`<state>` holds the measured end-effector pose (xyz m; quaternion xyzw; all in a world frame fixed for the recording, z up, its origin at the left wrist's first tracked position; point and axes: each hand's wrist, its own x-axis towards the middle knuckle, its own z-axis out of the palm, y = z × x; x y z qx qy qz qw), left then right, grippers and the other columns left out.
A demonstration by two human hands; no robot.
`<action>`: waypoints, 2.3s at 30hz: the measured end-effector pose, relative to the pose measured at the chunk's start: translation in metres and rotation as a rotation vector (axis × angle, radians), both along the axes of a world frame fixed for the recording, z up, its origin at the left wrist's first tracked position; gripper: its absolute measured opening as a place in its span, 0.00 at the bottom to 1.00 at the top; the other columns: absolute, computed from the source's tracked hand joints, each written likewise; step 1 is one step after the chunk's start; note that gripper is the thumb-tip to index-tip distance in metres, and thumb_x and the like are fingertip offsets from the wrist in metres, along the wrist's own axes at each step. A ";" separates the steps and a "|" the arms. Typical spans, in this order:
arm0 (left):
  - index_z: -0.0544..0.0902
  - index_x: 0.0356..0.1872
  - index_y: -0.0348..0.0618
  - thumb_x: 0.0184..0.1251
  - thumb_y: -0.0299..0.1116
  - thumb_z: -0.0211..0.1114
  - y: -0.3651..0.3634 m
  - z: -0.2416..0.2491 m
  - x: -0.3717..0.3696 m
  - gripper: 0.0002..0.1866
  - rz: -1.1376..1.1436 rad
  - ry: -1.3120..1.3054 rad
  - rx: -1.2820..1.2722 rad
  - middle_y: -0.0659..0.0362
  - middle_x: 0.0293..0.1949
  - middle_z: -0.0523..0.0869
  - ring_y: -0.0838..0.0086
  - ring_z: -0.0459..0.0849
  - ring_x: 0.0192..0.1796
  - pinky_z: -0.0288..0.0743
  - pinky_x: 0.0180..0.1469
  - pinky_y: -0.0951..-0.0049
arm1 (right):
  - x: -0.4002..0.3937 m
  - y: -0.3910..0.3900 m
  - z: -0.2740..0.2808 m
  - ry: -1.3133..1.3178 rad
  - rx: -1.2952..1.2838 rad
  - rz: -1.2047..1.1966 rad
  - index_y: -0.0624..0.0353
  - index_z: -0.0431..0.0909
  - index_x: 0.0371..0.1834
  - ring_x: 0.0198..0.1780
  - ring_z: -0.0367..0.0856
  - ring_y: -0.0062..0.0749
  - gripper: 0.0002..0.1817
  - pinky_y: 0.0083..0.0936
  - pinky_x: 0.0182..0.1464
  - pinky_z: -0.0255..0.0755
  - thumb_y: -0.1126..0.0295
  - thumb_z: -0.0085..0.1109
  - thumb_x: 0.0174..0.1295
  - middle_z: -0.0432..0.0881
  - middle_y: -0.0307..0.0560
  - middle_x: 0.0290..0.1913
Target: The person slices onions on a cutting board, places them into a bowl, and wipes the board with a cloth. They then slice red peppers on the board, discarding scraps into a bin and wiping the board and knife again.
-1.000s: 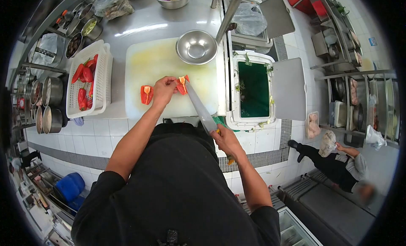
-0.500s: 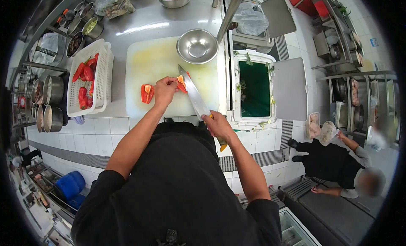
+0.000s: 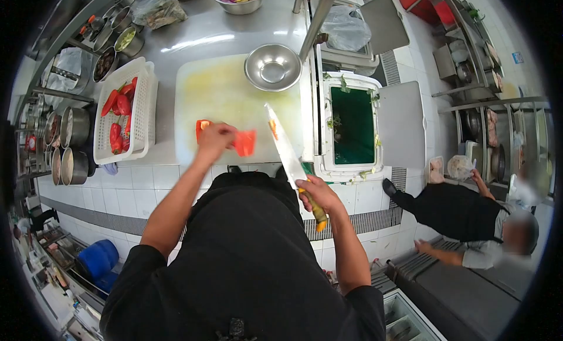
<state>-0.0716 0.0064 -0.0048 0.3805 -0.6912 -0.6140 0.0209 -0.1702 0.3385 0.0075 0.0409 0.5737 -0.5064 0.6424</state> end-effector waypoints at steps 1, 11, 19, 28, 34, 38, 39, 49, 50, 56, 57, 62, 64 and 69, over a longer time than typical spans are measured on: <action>0.90 0.40 0.33 0.64 0.26 0.67 -0.022 0.004 0.002 0.09 0.028 0.022 -0.049 0.56 0.30 0.91 0.76 0.90 0.29 0.83 0.33 0.74 | 0.002 0.011 0.010 0.019 0.004 -0.062 0.56 0.73 0.46 0.14 0.71 0.24 0.14 0.23 0.18 0.68 0.58 0.61 0.75 0.73 0.38 0.19; 0.89 0.54 0.41 0.65 0.32 0.67 -0.140 -0.002 0.021 0.17 0.170 -0.095 -0.752 0.51 0.40 0.91 0.66 0.89 0.43 0.81 0.49 0.66 | -0.017 0.089 -0.023 1.512 0.584 -0.187 0.62 0.75 0.39 0.18 0.75 0.23 0.16 0.29 0.20 0.68 0.59 0.59 0.75 0.74 0.40 0.19; 0.91 0.53 0.45 0.65 0.31 0.67 -0.074 -0.045 0.043 0.16 0.006 -0.094 -0.366 0.55 0.34 0.90 0.70 0.90 0.37 0.83 0.43 0.69 | 0.024 0.012 0.052 0.586 0.224 -0.015 0.62 0.80 0.44 0.20 0.70 0.17 0.17 0.22 0.22 0.67 0.56 0.62 0.75 0.73 0.35 0.21; 0.89 0.52 0.36 0.68 0.23 0.64 0.009 -0.040 -0.010 0.14 0.147 0.086 0.014 0.59 0.36 0.87 0.77 0.88 0.35 0.86 0.38 0.76 | 0.041 -0.023 0.004 0.695 0.220 0.287 0.64 0.79 0.46 0.21 0.73 0.21 0.22 0.25 0.25 0.70 0.52 0.60 0.74 0.73 0.36 0.23; 0.88 0.51 0.34 0.69 0.22 0.63 0.014 -0.038 -0.012 0.13 0.201 0.092 0.094 0.60 0.37 0.87 0.77 0.88 0.36 0.87 0.40 0.78 | 0.040 -0.019 0.010 0.853 0.293 0.321 0.69 0.78 0.42 0.30 0.81 0.50 0.24 0.42 0.39 0.74 0.52 0.60 0.72 0.81 0.60 0.26; 0.88 0.49 0.33 0.68 0.21 0.63 0.015 -0.038 -0.012 0.11 0.218 0.095 0.107 0.59 0.38 0.87 0.78 0.88 0.38 0.88 0.41 0.78 | 0.036 -0.010 0.008 0.841 0.240 0.363 0.68 0.77 0.40 0.26 0.80 0.46 0.24 0.42 0.36 0.74 0.52 0.60 0.73 0.81 0.58 0.25; 0.88 0.49 0.33 0.68 0.21 0.63 0.016 -0.038 -0.012 0.11 0.218 0.094 0.108 0.59 0.38 0.87 0.78 0.88 0.38 0.88 0.41 0.78 | 0.036 -0.010 0.011 0.763 0.255 0.360 0.68 0.77 0.40 0.24 0.79 0.41 0.24 0.39 0.34 0.73 0.52 0.60 0.73 0.80 0.55 0.25; 0.88 0.47 0.32 0.68 0.20 0.63 0.021 -0.035 -0.011 0.10 0.184 0.112 0.044 0.57 0.37 0.89 0.76 0.89 0.37 0.88 0.41 0.75 | 0.029 -0.032 -0.008 0.502 0.166 0.218 0.63 0.77 0.38 0.20 0.75 0.24 0.23 0.25 0.24 0.69 0.50 0.59 0.74 0.75 0.38 0.21; 0.88 0.47 0.32 0.68 0.20 0.62 0.021 -0.035 -0.012 0.11 0.188 0.121 0.037 0.57 0.36 0.89 0.76 0.90 0.37 0.88 0.40 0.75 | 0.026 -0.036 -0.014 0.503 0.165 0.219 0.63 0.77 0.38 0.20 0.75 0.24 0.23 0.25 0.24 0.69 0.50 0.59 0.74 0.75 0.38 0.21; 0.87 0.48 0.32 0.69 0.22 0.65 0.026 -0.052 -0.012 0.10 0.219 0.133 -0.038 0.56 0.34 0.89 0.75 0.90 0.34 0.88 0.38 0.74 | 0.017 -0.072 -0.020 0.524 0.104 0.288 0.59 0.75 0.38 0.17 0.72 0.20 0.20 0.23 0.22 0.67 0.51 0.59 0.75 0.73 0.35 0.20; 0.87 0.48 0.32 0.69 0.22 0.65 0.027 -0.050 -0.011 0.10 0.221 0.132 -0.040 0.56 0.34 0.89 0.75 0.90 0.34 0.88 0.38 0.74 | 0.017 -0.075 -0.025 0.493 0.079 0.265 0.59 0.74 0.37 0.17 0.72 0.20 0.20 0.23 0.22 0.67 0.52 0.59 0.75 0.73 0.35 0.20; 0.87 0.41 0.36 0.69 0.28 0.68 0.021 -0.028 -0.019 0.07 0.182 0.035 -0.087 0.57 0.31 0.90 0.74 0.89 0.30 0.85 0.35 0.71 | 0.017 -0.080 -0.034 0.469 0.039 0.263 0.65 0.78 0.41 0.17 0.74 0.24 0.21 0.26 0.22 0.69 0.53 0.58 0.75 0.75 0.39 0.21; 0.87 0.40 0.37 0.69 0.31 0.68 0.014 -0.032 -0.027 0.07 0.150 -0.018 -0.156 0.56 0.30 0.90 0.71 0.89 0.30 0.84 0.36 0.69 | 0.018 -0.081 -0.033 0.447 0.049 0.252 0.65 0.78 0.42 0.17 0.74 0.24 0.21 0.26 0.22 0.69 0.53 0.58 0.75 0.75 0.39 0.21; 0.87 0.37 0.39 0.67 0.36 0.69 0.010 -0.048 -0.035 0.09 0.140 -0.052 -0.320 0.54 0.28 0.90 0.63 0.89 0.30 0.81 0.40 0.64 | 0.018 -0.082 -0.033 0.442 0.060 0.260 0.61 0.75 0.38 0.18 0.73 0.22 0.19 0.24 0.22 0.68 0.53 0.58 0.76 0.74 0.37 0.21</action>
